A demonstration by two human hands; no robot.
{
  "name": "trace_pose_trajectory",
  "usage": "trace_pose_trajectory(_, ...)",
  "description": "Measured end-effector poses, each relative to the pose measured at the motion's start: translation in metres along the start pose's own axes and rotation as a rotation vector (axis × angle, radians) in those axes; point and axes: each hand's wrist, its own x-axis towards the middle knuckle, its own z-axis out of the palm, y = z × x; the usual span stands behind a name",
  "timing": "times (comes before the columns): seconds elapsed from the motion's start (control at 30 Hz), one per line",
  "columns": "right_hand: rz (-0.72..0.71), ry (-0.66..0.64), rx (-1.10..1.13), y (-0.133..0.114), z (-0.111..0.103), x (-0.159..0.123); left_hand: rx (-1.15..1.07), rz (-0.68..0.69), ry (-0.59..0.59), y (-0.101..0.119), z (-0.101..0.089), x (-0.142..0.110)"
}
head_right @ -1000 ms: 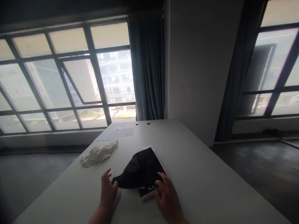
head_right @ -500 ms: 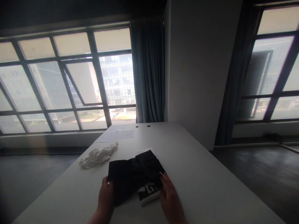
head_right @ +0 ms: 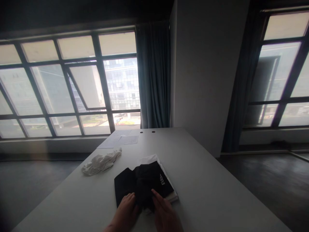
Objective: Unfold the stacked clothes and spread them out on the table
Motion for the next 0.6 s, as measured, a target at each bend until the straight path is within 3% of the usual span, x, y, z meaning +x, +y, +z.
trace_pose_trajectory(0.13,0.277,0.083,-0.059,0.015,0.005,-0.009,-0.171,-0.149,-0.029,-0.003,-0.015,0.001)
trace_pose_trajectory(0.2,0.413,0.161,-0.057,0.022,0.008,-0.012,-0.337,-0.232,0.057,-0.008,-0.020,0.002)
trace_pose_trajectory(0.3,0.544,0.214,0.062,0.027,0.010,-0.014,-0.509,-0.362,0.282,-0.018,-0.027,0.004)
trace_pose_trajectory(0.4,0.561,0.191,0.121,0.024,0.010,-0.013,-0.528,-0.411,0.439,-0.024,-0.032,0.005)
trace_pose_trajectory(0.6,0.559,0.192,0.081,0.025,0.009,-0.013,-0.513,-0.391,0.416,-0.018,-0.036,0.003)
